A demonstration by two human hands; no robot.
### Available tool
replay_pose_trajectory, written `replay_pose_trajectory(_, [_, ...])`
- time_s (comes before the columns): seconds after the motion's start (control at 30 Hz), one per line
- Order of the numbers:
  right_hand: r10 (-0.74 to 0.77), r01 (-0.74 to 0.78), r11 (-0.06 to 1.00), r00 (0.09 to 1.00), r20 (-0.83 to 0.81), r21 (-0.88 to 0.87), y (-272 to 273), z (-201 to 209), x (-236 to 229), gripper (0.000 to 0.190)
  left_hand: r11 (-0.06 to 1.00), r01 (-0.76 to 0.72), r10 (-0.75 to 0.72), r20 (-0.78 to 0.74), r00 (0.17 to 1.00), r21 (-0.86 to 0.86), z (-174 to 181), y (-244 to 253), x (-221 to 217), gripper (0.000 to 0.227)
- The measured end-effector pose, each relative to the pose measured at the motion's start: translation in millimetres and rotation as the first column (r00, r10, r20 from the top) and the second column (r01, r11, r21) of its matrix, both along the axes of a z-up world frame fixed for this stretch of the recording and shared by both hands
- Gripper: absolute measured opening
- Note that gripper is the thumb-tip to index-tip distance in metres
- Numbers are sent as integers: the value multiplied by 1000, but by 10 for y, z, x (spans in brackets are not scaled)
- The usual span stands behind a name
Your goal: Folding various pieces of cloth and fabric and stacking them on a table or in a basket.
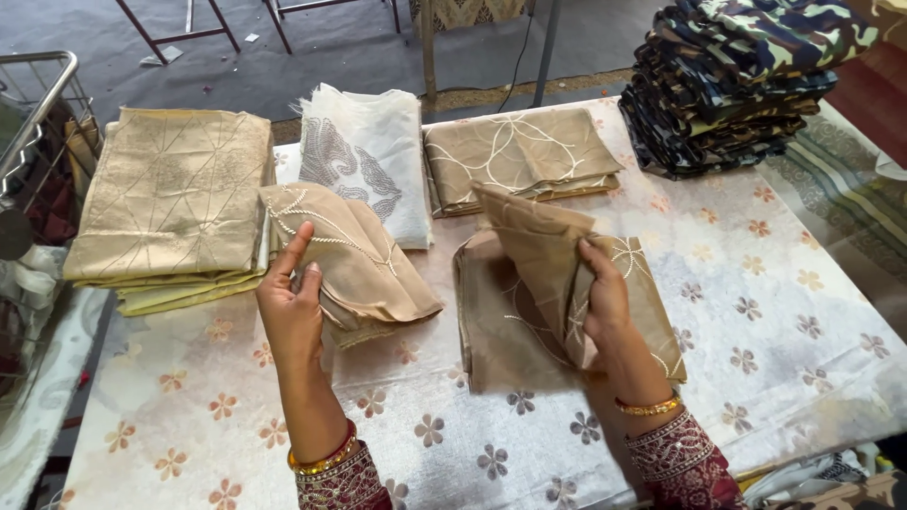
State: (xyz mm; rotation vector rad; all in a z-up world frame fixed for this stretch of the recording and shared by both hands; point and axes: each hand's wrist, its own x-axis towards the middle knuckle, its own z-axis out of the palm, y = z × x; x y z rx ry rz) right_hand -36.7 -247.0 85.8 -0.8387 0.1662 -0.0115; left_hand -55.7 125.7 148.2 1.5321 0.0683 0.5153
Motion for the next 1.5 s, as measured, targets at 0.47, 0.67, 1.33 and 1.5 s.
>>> replay_pose_trajectory(0.47, [354, -31, 570, 911, 212, -821, 617, -607, -331, 32, 999, -22, 21, 7, 1000, 46, -47, 35, 4, 52])
replay_pose_trajectory(0.67, [588, 22, 290, 785, 196, -957, 726, -762, -322, 39, 997, -76, 75, 95, 993, 10, -59, 254, -65, 52])
replay_pose_trajectory(1.33, [478, 239, -522, 877, -49, -819, 1498, -331, -303, 52, 990, -86, 94, 70, 993, -108, -59, 355, -77, 56])
replay_pose_trajectory(1.5, [192, -93, 379, 981, -20, -921, 1010, -452, 40, 29, 991, -83, 89, 48, 995, -107, -70, 380, -58, 55])
